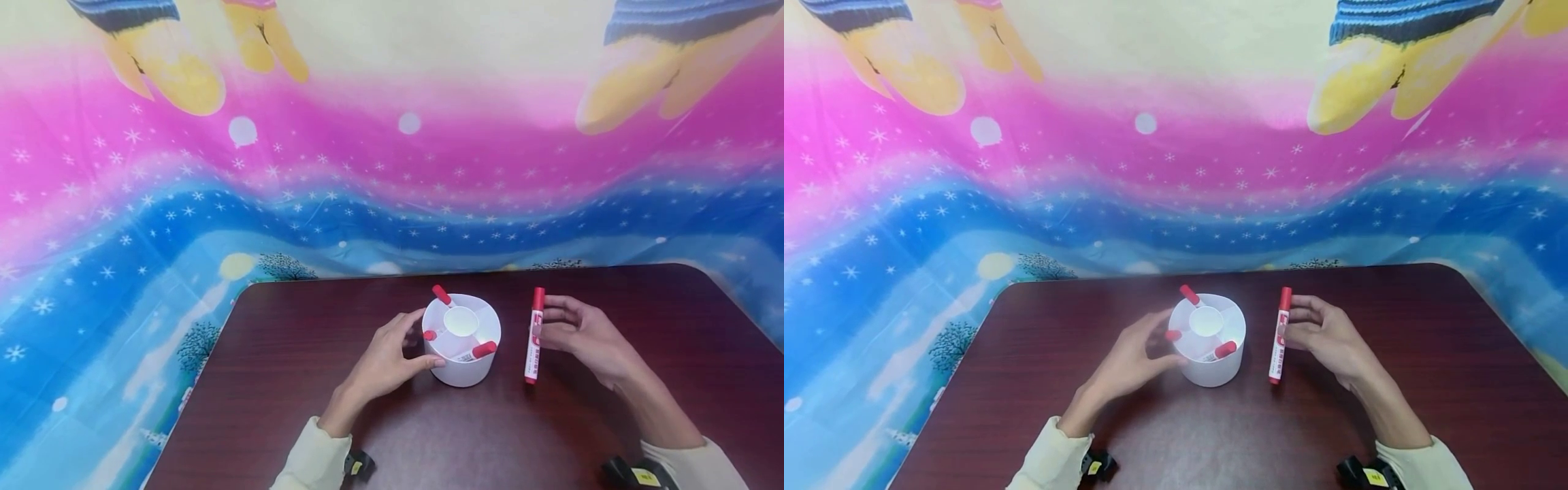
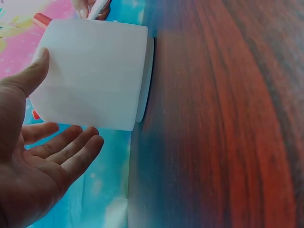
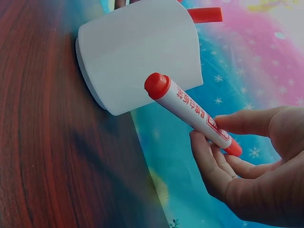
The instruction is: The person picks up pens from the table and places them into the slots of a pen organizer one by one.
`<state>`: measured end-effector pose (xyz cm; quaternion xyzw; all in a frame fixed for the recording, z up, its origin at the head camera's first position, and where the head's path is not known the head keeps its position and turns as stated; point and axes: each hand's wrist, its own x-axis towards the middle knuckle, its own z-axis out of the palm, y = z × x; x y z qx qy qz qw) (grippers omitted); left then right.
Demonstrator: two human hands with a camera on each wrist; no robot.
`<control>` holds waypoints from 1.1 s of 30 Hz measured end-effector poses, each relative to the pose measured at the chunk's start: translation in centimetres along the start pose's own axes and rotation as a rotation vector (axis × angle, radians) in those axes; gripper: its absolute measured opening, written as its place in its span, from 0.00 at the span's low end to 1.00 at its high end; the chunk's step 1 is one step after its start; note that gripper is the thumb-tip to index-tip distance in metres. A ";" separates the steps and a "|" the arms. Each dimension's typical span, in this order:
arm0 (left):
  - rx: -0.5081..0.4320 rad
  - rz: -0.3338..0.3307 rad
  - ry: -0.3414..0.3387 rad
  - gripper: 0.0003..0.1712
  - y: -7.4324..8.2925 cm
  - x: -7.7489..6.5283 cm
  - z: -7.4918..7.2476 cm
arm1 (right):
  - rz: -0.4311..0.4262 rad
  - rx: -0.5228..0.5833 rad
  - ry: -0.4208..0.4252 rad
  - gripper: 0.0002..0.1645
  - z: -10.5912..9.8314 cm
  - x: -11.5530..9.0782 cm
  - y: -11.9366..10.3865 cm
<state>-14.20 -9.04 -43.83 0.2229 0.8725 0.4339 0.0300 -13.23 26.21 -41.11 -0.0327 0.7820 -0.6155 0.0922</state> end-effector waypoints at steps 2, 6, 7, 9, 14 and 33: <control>-0.003 -0.005 -0.001 0.51 0.0 0.0 0.0 | -0.006 0.004 -0.001 0.46 0.0 0.0 -0.1; 0.000 -0.016 -0.002 0.51 0.0 0.0 -0.1 | -0.014 0.018 0.001 0.45 0.0 0.0 -0.2; -0.001 -0.017 -0.003 0.51 -0.1 0.0 -0.1 | -0.015 0.023 0.001 0.45 0.1 0.1 -0.2; -0.001 -0.017 -0.002 0.51 -0.1 0.0 -0.1 | -0.018 0.030 0.001 0.46 0.2 0.1 -0.3; -0.008 -0.013 -0.002 0.51 -0.2 0.1 -0.2 | -0.023 0.041 0.000 0.46 0.4 0.2 -0.4; -0.030 -0.021 -0.014 0.51 -0.3 0.4 -0.2 | -0.050 0.058 0.028 0.48 1.0 0.6 -2.0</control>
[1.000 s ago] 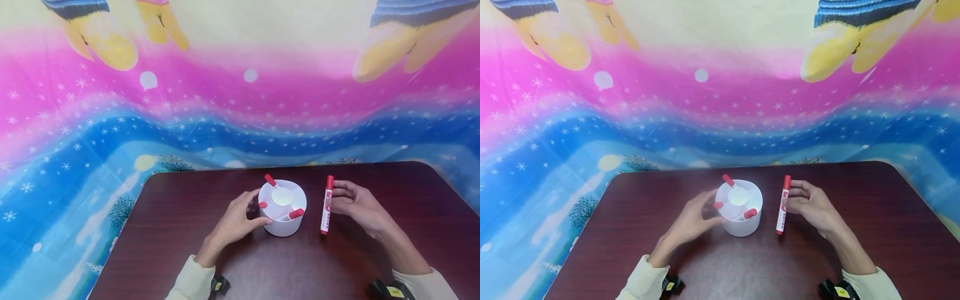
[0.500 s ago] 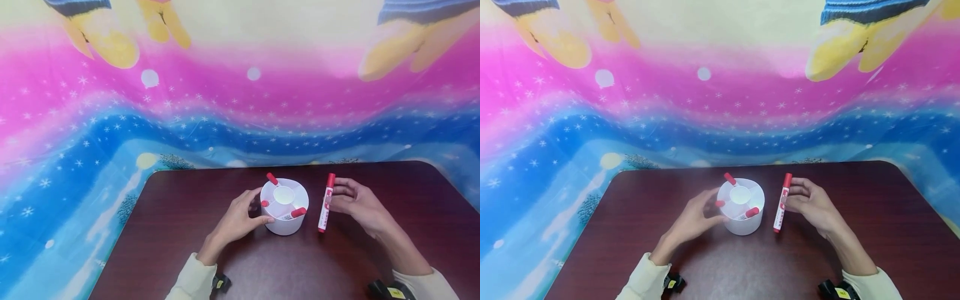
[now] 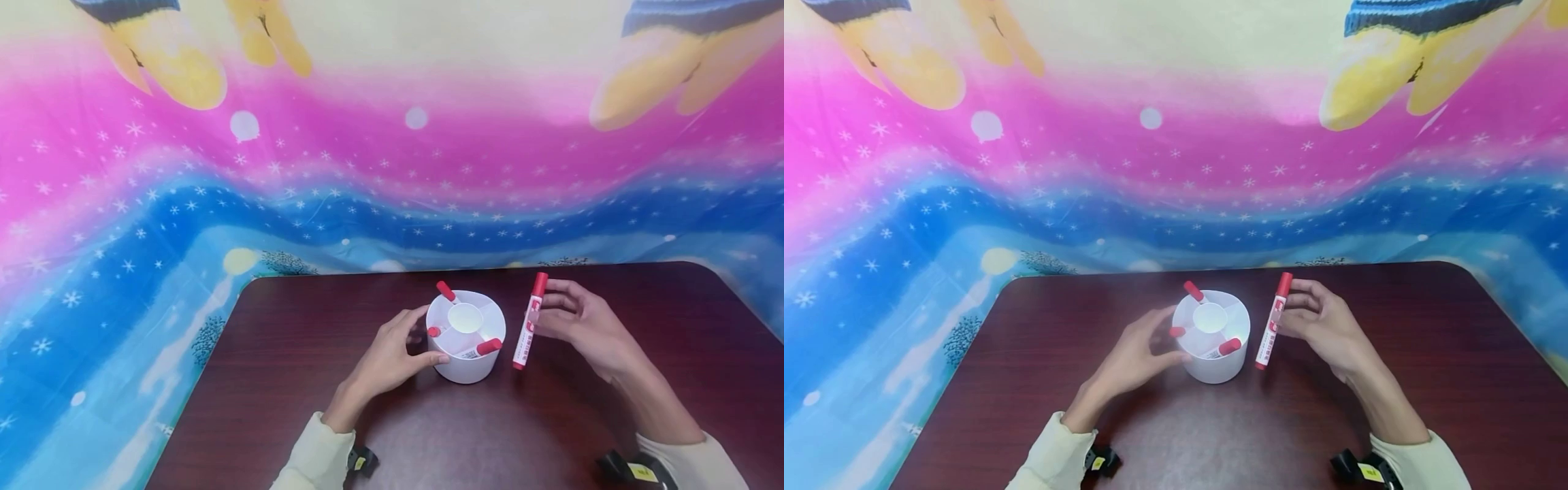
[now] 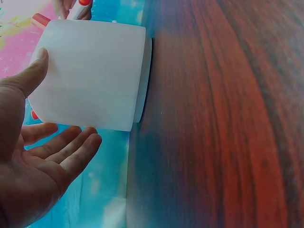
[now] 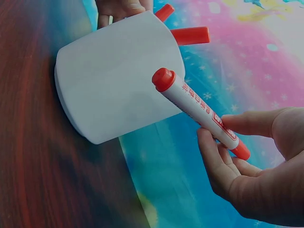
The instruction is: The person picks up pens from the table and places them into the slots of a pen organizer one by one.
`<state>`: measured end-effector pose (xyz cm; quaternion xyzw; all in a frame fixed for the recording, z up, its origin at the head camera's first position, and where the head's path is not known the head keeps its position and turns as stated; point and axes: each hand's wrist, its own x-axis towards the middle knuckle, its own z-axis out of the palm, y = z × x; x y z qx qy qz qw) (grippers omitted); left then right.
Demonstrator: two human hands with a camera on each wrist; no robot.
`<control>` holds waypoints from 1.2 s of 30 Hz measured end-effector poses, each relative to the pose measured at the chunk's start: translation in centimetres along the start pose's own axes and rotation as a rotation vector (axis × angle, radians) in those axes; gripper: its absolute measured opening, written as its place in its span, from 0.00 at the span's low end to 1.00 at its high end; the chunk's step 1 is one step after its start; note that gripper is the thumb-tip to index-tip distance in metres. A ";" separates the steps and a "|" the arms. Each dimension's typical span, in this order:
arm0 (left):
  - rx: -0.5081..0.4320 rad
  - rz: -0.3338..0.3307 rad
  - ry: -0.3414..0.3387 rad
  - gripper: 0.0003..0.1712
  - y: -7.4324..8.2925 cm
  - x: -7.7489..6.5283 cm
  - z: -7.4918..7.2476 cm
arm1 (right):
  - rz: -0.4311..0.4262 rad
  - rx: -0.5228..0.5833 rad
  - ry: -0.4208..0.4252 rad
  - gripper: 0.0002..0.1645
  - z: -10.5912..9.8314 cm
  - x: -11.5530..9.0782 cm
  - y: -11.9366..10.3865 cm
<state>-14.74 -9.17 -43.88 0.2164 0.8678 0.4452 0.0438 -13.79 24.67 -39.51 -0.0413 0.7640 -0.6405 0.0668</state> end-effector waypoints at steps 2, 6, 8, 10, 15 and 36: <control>-0.003 0.002 0.002 0.51 0.0 0.0 0.0 | -0.003 0.013 -0.002 0.48 0.1 0.1 -0.2; -0.018 0.007 0.006 0.51 -0.1 -0.1 0.1 | -0.012 0.044 -0.008 0.47 0.2 0.1 -0.5; -0.023 0.010 0.006 0.51 -0.1 -0.1 0.1 | -0.013 0.042 -0.008 0.47 0.2 0.2 -0.6; -0.026 0.011 0.004 0.51 0.0 -0.1 0.2 | -0.010 0.025 -0.006 0.47 0.3 0.2 -0.8; -0.031 0.010 0.002 0.51 0.1 -0.1 0.2 | -0.002 -0.030 0.003 0.49 0.4 0.3 -1.2; -0.023 0.006 0.011 0.51 0.4 -0.5 0.4 | -0.037 0.009 0.014 0.47 1.1 1.0 -2.9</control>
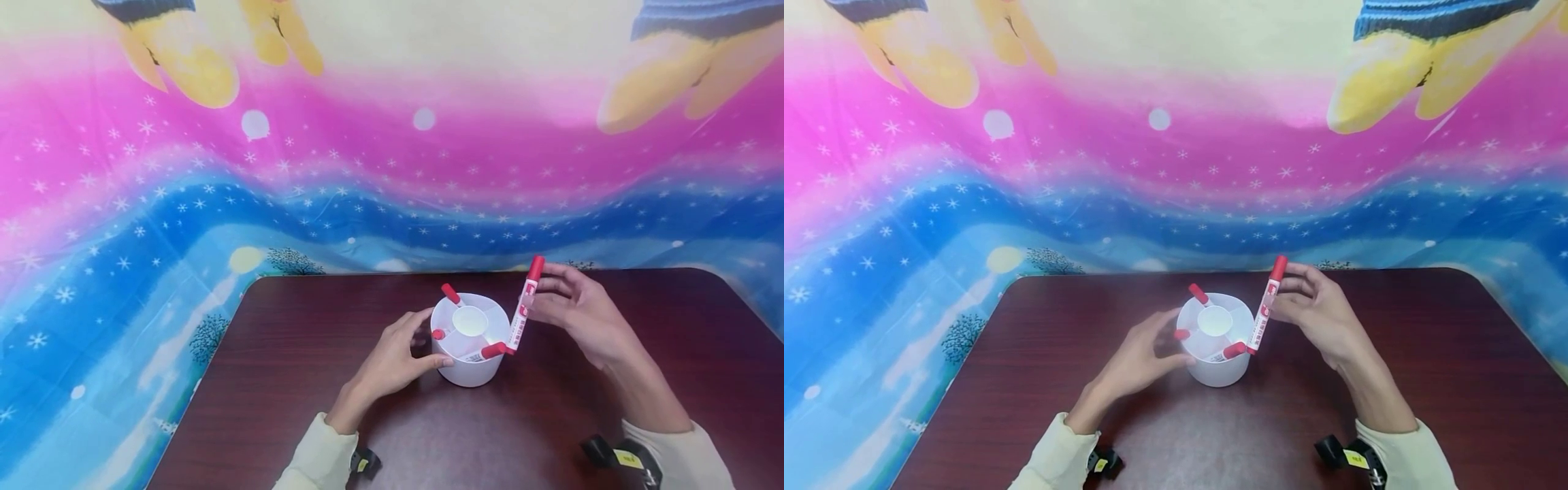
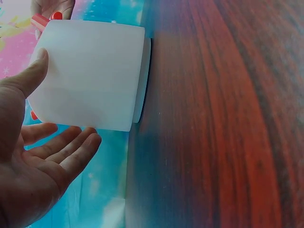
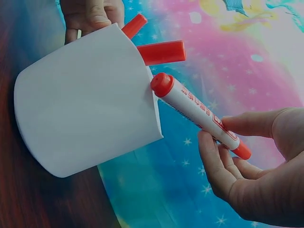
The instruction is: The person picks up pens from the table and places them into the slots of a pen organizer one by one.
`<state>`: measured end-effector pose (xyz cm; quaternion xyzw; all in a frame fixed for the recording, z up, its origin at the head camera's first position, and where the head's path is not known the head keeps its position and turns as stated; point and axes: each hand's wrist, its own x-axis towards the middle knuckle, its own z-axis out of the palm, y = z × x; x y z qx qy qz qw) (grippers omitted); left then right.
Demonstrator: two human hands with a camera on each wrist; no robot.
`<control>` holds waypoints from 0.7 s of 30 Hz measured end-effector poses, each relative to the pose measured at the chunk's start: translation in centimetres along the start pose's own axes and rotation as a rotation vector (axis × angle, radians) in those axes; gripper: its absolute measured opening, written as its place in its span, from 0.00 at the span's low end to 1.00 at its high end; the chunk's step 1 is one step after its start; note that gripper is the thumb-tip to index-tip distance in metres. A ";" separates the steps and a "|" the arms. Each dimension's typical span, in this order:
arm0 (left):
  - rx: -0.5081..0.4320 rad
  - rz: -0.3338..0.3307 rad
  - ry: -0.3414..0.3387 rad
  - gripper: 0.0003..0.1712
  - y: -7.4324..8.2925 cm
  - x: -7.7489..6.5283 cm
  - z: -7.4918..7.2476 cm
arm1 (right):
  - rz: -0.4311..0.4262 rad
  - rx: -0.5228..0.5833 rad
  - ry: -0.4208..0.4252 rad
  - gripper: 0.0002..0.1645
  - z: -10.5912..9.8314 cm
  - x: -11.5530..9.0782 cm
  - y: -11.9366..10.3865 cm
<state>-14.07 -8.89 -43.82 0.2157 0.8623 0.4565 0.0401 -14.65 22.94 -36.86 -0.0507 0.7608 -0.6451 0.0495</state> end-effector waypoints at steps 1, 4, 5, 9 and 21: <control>0.004 0.001 0.000 0.51 0.0 0.0 0.0 | 0.001 0.001 0.004 0.47 0.0 0.0 -0.1; 0.017 -0.001 -0.002 0.51 0.1 0.0 0.1 | -0.003 0.006 0.009 0.46 0.1 0.1 -0.3; 0.021 -0.003 -0.002 0.51 0.1 0.0 0.1 | -0.005 0.007 0.011 0.46 0.1 0.1 -0.4; 0.023 -0.006 -0.006 0.51 0.1 0.1 0.2 | -0.008 0.035 0.016 0.43 0.3 0.2 -0.6; -0.002 -0.002 -0.009 0.52 -0.6 0.3 0.0 | -0.002 0.044 0.022 0.29 0.9 0.5 -0.5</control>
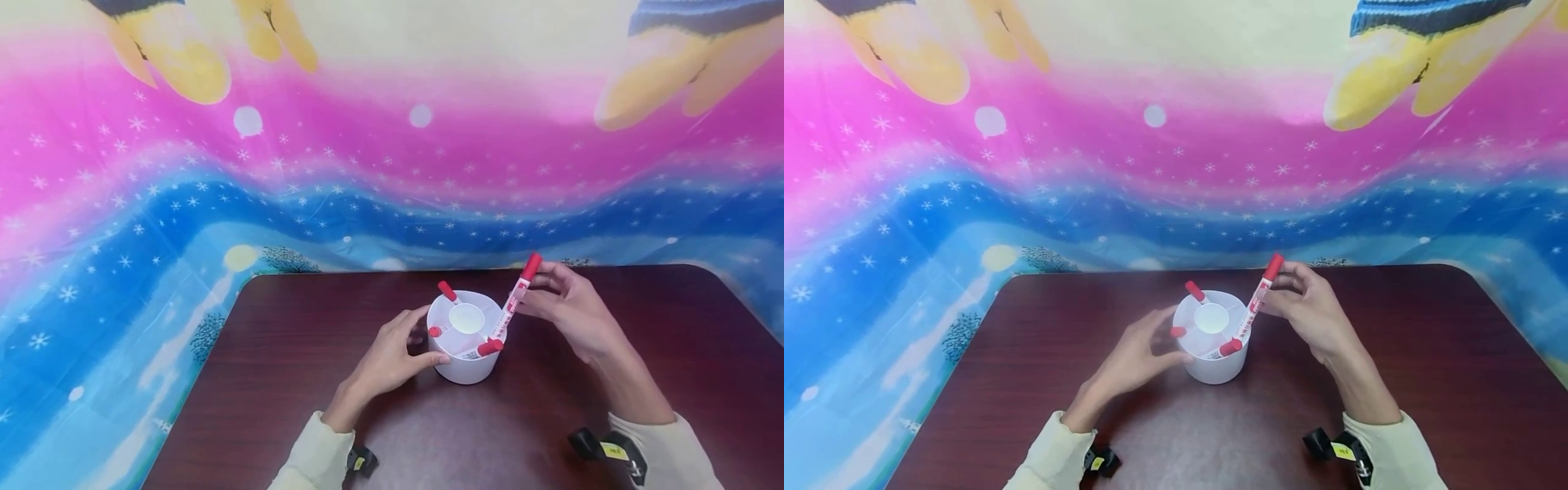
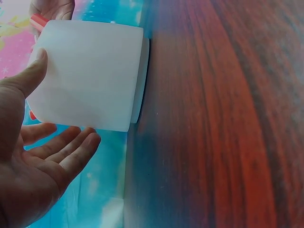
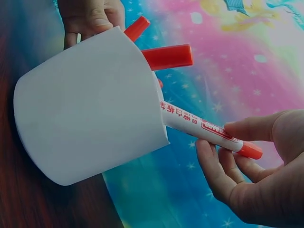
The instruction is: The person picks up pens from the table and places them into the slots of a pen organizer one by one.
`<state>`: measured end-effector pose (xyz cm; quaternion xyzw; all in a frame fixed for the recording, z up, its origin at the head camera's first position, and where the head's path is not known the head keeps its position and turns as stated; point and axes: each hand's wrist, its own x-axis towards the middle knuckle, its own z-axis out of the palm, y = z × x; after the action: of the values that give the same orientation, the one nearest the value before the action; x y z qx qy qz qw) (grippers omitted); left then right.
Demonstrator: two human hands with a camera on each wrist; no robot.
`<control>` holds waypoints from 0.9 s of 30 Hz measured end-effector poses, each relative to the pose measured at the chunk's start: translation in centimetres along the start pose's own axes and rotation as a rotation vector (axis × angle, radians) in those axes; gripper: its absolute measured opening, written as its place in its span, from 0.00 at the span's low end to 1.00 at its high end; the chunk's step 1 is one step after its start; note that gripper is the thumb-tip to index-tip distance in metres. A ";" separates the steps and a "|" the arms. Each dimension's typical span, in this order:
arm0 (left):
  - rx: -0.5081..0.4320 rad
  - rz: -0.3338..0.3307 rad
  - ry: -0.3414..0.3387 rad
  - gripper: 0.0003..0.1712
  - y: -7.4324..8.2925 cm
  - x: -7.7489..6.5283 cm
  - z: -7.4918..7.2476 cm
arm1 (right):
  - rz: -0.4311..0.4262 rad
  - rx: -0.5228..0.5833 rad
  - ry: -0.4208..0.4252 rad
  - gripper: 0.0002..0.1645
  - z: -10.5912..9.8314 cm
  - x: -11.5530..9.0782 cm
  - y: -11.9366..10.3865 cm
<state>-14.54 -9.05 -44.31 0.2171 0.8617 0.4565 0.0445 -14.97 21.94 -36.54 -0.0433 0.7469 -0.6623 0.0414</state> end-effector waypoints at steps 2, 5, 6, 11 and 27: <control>-0.003 0.005 -0.001 0.52 0.0 0.0 -0.1 | -0.002 0.005 0.004 0.26 0.0 0.0 0.1; -0.007 0.006 -0.002 0.51 0.1 0.0 -0.1 | -0.003 0.016 0.006 0.24 0.1 0.1 0.4; -0.006 0.008 -0.001 0.51 0.1 -0.1 -0.1 | -0.001 0.021 0.006 0.24 0.1 0.2 0.5; -0.008 0.011 0.001 0.51 0.1 -0.1 -0.2 | 0.007 0.052 -0.003 0.25 0.3 0.4 1.0; -0.001 -0.004 0.005 0.51 0.3 -0.2 0.0 | 0.038 -0.022 -0.012 0.31 0.9 0.5 1.6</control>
<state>-14.28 -8.98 -44.09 0.2142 0.8621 0.4572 0.0435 -15.35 21.15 -38.20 -0.0336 0.7545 -0.6529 0.0581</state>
